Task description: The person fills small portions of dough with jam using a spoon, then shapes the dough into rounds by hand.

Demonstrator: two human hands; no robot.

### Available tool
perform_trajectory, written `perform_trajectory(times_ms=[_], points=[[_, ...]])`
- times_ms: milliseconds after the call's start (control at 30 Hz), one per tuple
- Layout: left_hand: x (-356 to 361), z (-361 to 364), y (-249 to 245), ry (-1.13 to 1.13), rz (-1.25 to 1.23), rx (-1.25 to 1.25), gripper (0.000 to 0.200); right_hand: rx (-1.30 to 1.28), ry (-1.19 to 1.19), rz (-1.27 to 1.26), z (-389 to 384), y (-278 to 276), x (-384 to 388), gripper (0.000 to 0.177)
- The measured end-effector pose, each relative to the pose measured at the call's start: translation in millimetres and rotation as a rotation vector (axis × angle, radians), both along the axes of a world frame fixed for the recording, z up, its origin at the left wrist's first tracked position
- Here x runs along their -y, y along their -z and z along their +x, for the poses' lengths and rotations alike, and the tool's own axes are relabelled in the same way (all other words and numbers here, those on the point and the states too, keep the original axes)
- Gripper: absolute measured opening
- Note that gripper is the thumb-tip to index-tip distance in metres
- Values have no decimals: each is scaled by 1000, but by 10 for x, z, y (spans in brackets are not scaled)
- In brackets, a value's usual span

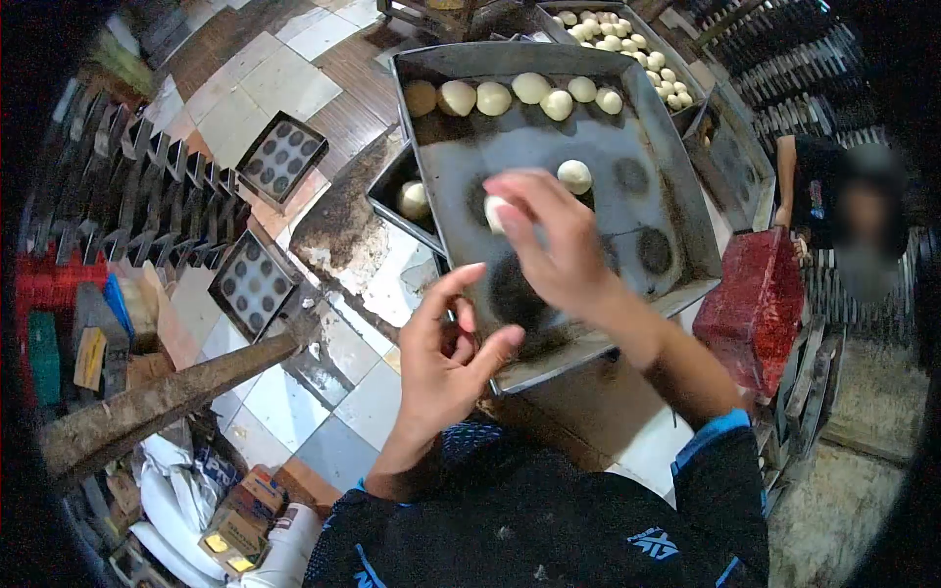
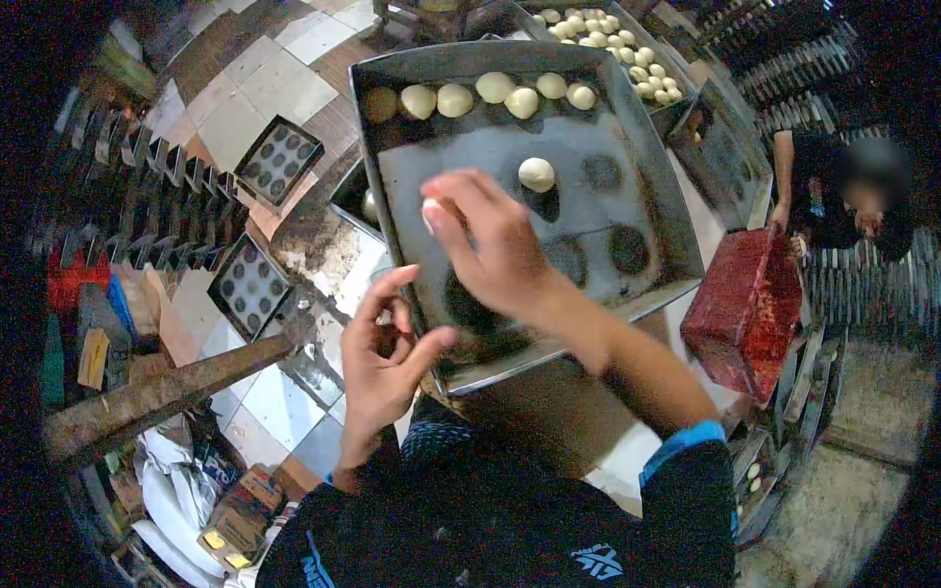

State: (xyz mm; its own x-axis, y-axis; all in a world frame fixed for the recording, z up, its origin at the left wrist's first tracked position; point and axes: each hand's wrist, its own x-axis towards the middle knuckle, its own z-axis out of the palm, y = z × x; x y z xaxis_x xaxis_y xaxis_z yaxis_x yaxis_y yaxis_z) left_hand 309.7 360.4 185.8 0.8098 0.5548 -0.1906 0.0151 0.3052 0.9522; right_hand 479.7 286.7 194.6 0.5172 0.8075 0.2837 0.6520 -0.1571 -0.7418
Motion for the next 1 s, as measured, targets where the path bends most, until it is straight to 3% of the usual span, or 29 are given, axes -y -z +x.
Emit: perform_trajectory(times_ms=[67, 100, 133, 200, 267, 333, 533, 600, 667, 700, 733, 800, 867, 933, 967, 1000], points=[[65, 41, 101, -50, 28, 44, 34, 413, -160, -189, 285, 558, -76, 45], [76, 62, 117, -66, 164, 112, 31, 555, -179, -332, 288, 682, -42, 58], [73, 89, 139, -85, 299, 182, 28, 564, -173, -331, 292, 622, -37, 58], [69, 209, 133, -41, 453, 260, 19, 315, -293, -415, 394, 461, -26, 65], [68, 262, 178, 29, 672, 260, 18, 316, -283, -265, 643, 260, -86, 62], [102, 324, 233, 37, 745, 297, 18, 468, 285, -304, 994, 110, -186, 59], [226, 408, 196, 31, 875, 226, 20, 567, 421, -560, 1774, 559, -394, 59], [238, 436, 193, 13, 917, 238, 17, 577, 440, -552, 1888, 529, -374, 51], [254, 403, 189, 22, 933, 206, 14, 280, 598, -522, 1921, 395, -277, 43], [258, 384, 126, 38, 945, 212, 14, -404, 466, -512, 1912, 170, -106, 40], [260, 391, 41, 45, 909, 181, 14, -639, 284, -466, 1994, 251, 134, 42], [299, 359, -49, 68, 835, 116, 18, -1137, -124, 129, 1274, -226, 574, 36], [346, 291, -172, 140, 706, 120, 34, -804, -69, 287, 470, -462, 1035, 36], [606, 245, -258, 223, 213, 305, 51, -174, -57, 272, -134, -585, 1356, 40], [702, 217, -270, 338, 104, 395, 56, -45, -4, 257, -420, -591, 1496, 42], [806, 191, -257, 349, 217, 441, 48, 82, 51, 243, -687, -593, 1626, 44]])
